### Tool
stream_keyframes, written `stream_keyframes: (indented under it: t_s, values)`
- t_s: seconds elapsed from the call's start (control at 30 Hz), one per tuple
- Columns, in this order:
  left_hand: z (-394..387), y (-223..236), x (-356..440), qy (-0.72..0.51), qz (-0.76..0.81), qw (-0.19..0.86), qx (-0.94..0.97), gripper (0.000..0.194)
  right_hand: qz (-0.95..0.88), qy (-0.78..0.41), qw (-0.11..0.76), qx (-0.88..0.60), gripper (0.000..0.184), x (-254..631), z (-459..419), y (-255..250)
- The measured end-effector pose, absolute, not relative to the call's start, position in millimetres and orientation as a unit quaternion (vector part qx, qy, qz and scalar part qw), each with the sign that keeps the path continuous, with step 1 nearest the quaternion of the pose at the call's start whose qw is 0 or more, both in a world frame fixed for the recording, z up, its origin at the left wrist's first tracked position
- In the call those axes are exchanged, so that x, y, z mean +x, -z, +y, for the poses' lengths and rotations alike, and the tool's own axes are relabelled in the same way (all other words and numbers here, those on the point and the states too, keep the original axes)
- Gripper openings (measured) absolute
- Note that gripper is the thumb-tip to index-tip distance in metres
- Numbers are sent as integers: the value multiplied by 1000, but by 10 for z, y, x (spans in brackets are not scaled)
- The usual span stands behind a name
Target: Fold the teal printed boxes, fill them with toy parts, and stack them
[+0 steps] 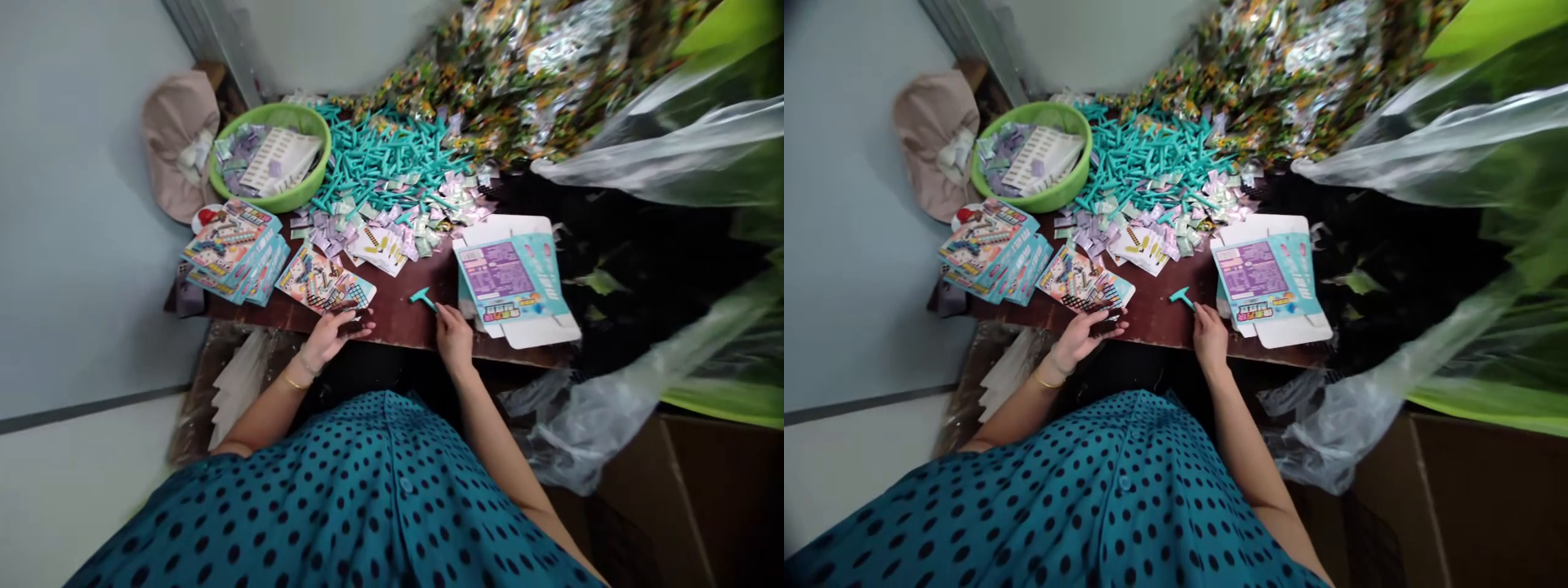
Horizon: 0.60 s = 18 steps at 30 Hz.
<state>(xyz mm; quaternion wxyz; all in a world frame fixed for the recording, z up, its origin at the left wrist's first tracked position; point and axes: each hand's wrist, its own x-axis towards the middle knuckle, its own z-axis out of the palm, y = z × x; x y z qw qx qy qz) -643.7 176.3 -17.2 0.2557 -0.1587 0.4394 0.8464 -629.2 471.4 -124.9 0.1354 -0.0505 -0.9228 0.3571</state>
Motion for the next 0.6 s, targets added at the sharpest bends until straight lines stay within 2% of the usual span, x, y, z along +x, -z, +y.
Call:
stream_keyframes:
  t_s: [0.1,0.23,0.3,0.5,0.6]
  values:
    - [1811,176,-6396,-846,444,247,-160,25,-946,-304,96,-64,43,-6283,4654,1166]
    - [1802,172,-6346,-830,474,260,-135,31,-959,-250,99,-93,44,-6274,4561,1112]
    - [1802,166,-6305,-817,487,289,-107,36,-959,-245,108,-95,44,-6277,4540,1111]
    - [1983,204,-6136,-701,538,468,-6,37,-953,-265,114,-90,42,-6311,4540,1116]
    - [2100,257,-6114,-667,591,452,25,36,-949,-282,108,-93,42,-6334,4533,1120]
